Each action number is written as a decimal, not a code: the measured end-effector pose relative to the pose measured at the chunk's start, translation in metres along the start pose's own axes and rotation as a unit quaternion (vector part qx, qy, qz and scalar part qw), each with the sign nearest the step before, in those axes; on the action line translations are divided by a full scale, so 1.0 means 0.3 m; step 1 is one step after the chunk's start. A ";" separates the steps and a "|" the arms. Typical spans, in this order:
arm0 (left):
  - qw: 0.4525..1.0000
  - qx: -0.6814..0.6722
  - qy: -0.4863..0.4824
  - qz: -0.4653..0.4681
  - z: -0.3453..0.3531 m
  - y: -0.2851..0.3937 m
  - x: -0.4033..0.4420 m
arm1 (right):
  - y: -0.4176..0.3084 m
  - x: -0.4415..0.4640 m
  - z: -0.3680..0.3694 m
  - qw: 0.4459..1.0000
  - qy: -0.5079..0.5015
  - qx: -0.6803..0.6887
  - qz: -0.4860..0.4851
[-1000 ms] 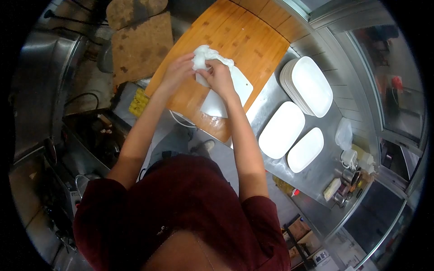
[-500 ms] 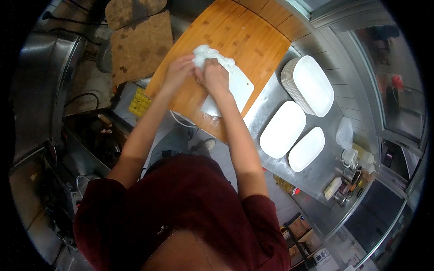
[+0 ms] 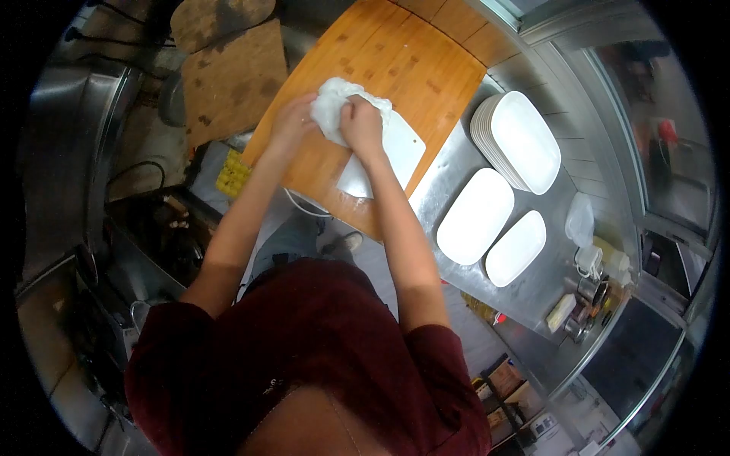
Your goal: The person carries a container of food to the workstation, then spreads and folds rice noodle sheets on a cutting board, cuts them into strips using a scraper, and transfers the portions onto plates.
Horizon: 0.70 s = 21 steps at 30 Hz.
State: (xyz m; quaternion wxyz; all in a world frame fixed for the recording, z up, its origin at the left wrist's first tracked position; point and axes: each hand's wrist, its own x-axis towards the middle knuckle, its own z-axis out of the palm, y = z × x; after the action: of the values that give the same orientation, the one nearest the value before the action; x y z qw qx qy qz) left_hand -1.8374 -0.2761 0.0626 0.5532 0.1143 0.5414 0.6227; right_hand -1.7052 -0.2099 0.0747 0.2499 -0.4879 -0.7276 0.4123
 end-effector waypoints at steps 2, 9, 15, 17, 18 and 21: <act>0.999 0.037 -0.021 -0.022 0.003 0.018 0.007 | 0.033 0.005 -0.019 0.990 -0.006 0.114 0.077; 0.982 0.155 -0.092 -0.049 -0.023 0.003 0.142 | 0.045 -0.030 -0.250 0.865 0.043 0.465 0.186; 0.998 -0.008 -0.044 -0.035 0.003 0.147 0.057 | 0.020 -0.023 -0.518 0.846 0.087 0.516 0.100; 0.999 -0.026 -0.023 -0.021 -0.022 0.175 0.052 | -0.034 -0.016 -0.570 0.822 0.133 0.548 0.080; 0.999 -0.030 -0.016 -0.012 -0.037 0.184 0.048 | -0.075 -0.006 -0.596 0.813 0.154 0.556 0.077; 0.999 -0.038 0.016 0.014 -0.072 0.206 0.005 | -0.076 0.070 -0.651 0.837 0.150 0.524 0.057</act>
State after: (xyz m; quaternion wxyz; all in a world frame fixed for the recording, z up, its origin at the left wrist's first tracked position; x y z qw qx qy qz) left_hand -1.8888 -0.2745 0.1031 0.5394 0.0910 0.5245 0.6524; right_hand -1.5756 -0.1253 0.1975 0.5505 -0.3807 -0.3273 0.6670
